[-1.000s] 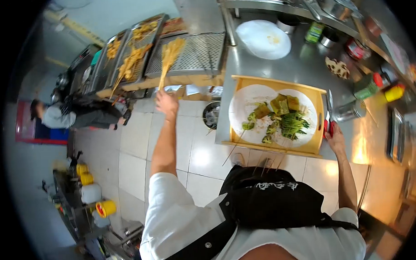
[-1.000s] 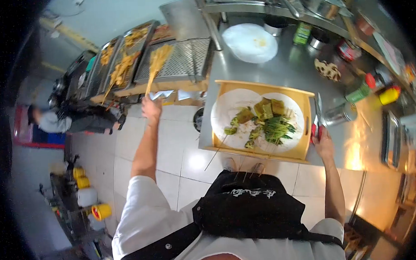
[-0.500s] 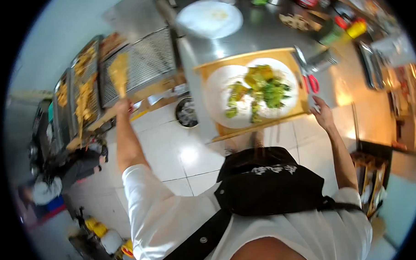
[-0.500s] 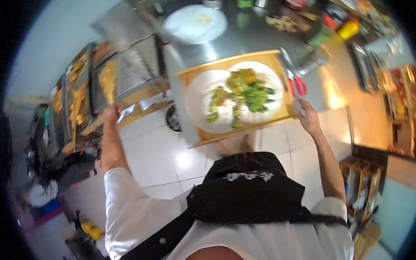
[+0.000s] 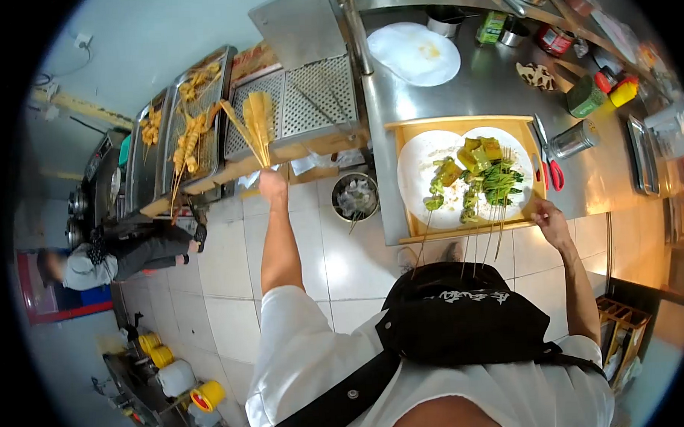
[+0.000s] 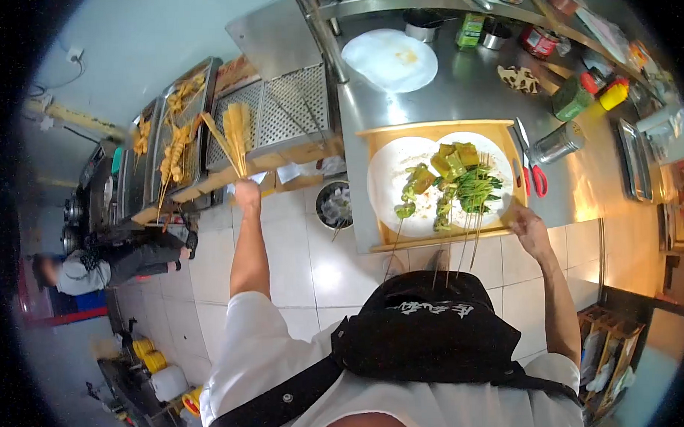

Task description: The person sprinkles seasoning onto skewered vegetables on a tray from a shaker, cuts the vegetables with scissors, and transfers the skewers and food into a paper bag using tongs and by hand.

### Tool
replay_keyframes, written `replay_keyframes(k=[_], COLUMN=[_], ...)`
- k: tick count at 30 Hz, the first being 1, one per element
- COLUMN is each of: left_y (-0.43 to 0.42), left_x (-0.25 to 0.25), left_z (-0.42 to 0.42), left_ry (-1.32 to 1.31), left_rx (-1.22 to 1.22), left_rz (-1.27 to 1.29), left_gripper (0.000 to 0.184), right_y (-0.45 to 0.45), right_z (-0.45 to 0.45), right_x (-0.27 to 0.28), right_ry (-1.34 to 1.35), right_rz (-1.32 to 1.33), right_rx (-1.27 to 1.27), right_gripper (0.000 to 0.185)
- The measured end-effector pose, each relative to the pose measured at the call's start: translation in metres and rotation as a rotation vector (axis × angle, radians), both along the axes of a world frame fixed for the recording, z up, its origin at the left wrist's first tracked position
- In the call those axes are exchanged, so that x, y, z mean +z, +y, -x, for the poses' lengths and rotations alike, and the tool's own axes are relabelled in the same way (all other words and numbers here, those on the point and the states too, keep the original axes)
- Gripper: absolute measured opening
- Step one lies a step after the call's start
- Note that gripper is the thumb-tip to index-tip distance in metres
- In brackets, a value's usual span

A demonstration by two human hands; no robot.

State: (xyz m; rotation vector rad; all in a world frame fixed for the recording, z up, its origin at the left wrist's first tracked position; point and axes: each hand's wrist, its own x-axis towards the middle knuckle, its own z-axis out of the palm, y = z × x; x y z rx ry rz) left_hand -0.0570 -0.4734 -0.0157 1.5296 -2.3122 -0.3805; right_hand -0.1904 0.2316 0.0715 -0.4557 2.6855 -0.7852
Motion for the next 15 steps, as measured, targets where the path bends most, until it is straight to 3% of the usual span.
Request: replay_keyframes(k=[2, 5, 8, 9, 11, 15], left_y=[-0.005, 0.015, 0.022, 0.011, -0.009, -0.004], left_x=[0.011, 0.055, 0.062, 0.035, -0.001, 0.018], left_z=[0.016, 0.014, 0.015, 0.017, 0.008, 0.012], left_ry=[0.049, 0.173, 0.28, 0.105, 0.079, 0.26], left_rx=[-0.042, -0.01, -0.028, 0.015, -0.014, -0.043], left_rz=[0.008, -0.002, 0.013, -0.003, -0.084, -0.251], left_gripper=[0.041, 0.042, 0.045, 0.047, 0.047, 0.043], right_y=[-0.013, -0.008, 0.002, 0.001, -0.009, 0.003], right_z=[-0.004, -0.002, 0.002, 0.001, -0.004, -0.006], right_x=[0.016, 0.002, -0.018, -0.016, 0.002, -0.01], right_ry=[-0.052, -0.053, -0.146, -0.134, -0.11, -0.046], right_rz=[-0.026, 0.051, 0.17, 0.103, -0.035, 0.065], right_rx=[0.01, 0.041, -0.017, -0.001, 0.033, 0.099], right_gripper=[0.037, 0.036, 0.036, 0.036, 0.037, 0.037])
